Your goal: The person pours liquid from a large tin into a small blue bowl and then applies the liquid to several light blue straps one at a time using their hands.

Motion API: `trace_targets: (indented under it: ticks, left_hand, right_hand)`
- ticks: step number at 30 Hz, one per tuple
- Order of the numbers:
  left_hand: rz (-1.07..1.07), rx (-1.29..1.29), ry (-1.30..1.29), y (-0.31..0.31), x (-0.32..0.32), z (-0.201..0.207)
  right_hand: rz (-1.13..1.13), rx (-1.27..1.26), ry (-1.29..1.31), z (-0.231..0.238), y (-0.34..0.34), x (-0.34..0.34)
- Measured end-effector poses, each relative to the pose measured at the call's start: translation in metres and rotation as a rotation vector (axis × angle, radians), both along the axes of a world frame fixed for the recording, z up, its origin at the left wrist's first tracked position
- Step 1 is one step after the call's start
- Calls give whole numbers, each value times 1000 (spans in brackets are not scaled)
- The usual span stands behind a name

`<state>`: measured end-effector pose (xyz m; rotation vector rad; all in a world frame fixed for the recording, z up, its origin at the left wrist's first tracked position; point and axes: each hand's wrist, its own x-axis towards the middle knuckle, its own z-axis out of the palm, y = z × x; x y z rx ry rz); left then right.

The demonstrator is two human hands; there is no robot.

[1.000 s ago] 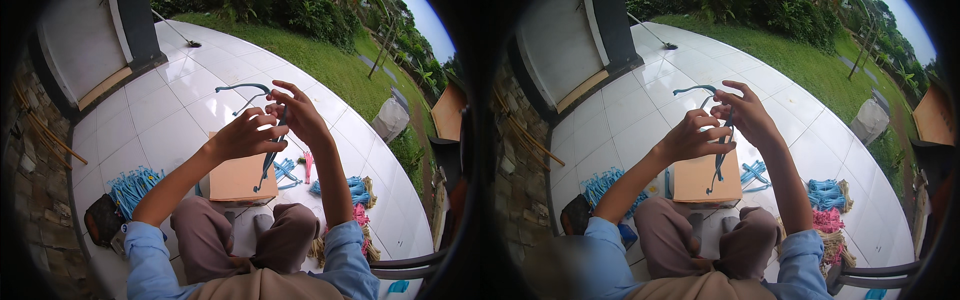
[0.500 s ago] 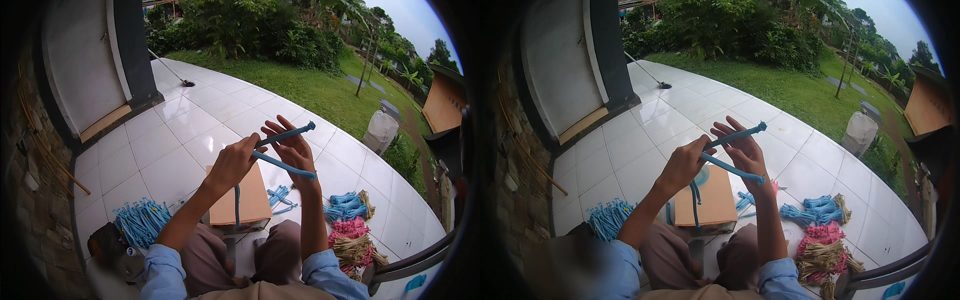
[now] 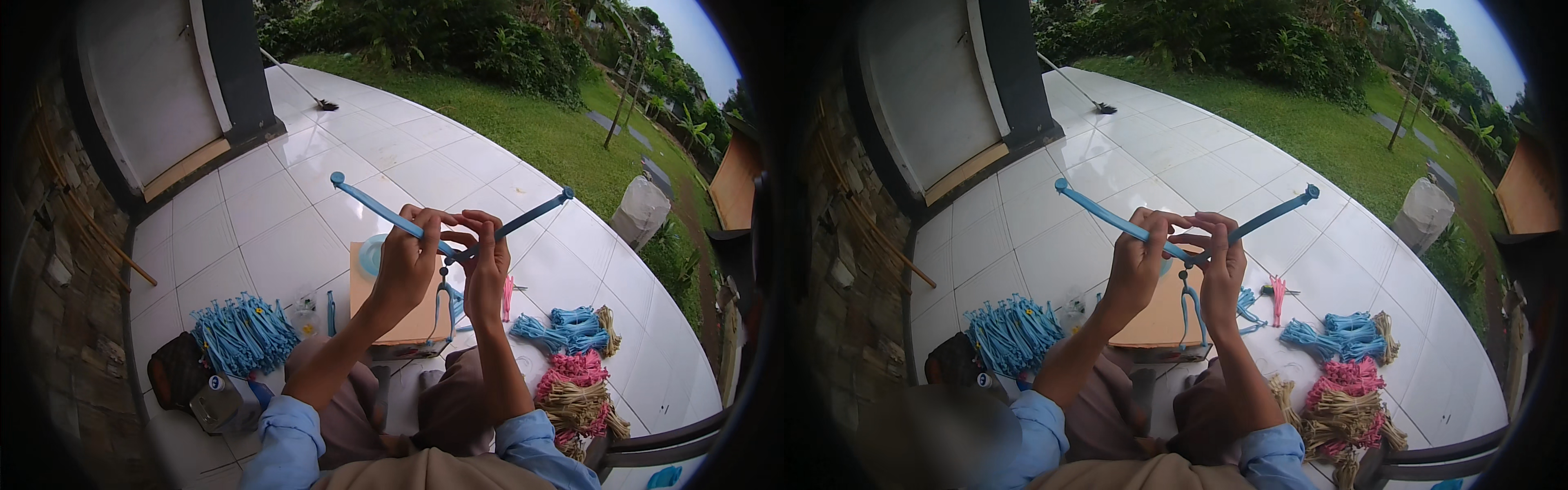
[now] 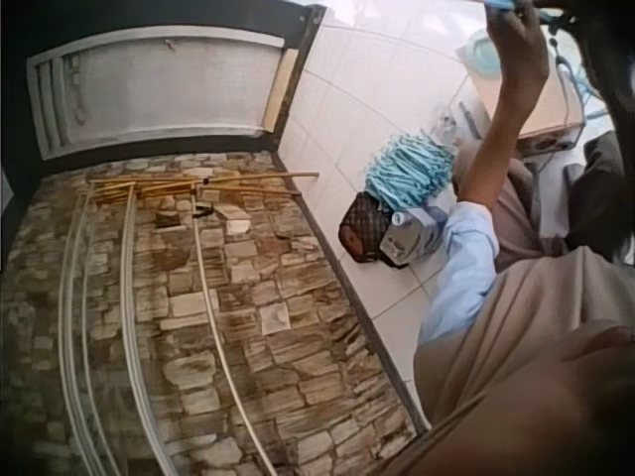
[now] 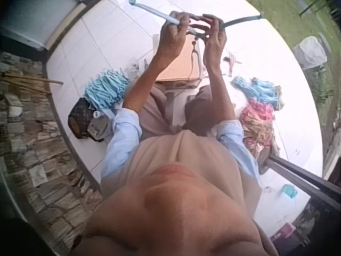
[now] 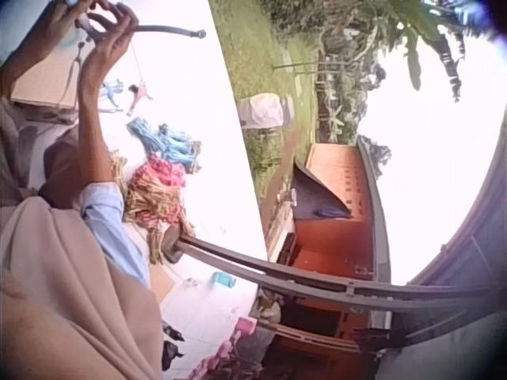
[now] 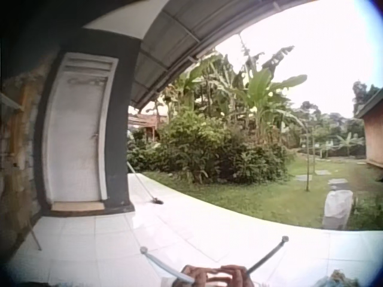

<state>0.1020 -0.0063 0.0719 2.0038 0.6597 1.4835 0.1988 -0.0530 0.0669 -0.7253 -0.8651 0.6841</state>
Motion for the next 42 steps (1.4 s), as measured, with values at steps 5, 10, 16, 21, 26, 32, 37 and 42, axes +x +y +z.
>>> trace_targets:
  ticks: [5,10,16,21,26,32,37,42]
  left_hand:
    - [-277,-513,-321,30,-32,11]
    - [-210,-476,108,41,-42,4]
    - [-348,-450,540,68,-35,-114]
    - [-265,-248,864,84,-38,-186]
    - [-163,96,1077,94,-32,-209]
    - [-126,259,1241,98,-27,-206]
    - [-109,284,1283,99,-27,-201]
    - [-119,271,1293,97,-26,-200]
  right_hand:
    - [94,-134,-229,15,1,65]
    - [264,-398,-323,20,1,118]
    - [611,-670,-310,-107,37,161]
    - [688,-764,-365,-187,71,161]
    - [702,-758,-262,-222,91,161]
    - [711,-738,-291,-240,102,165]
    - [715,-769,-307,-236,108,165]
    - [747,-774,-282,-238,108,168]
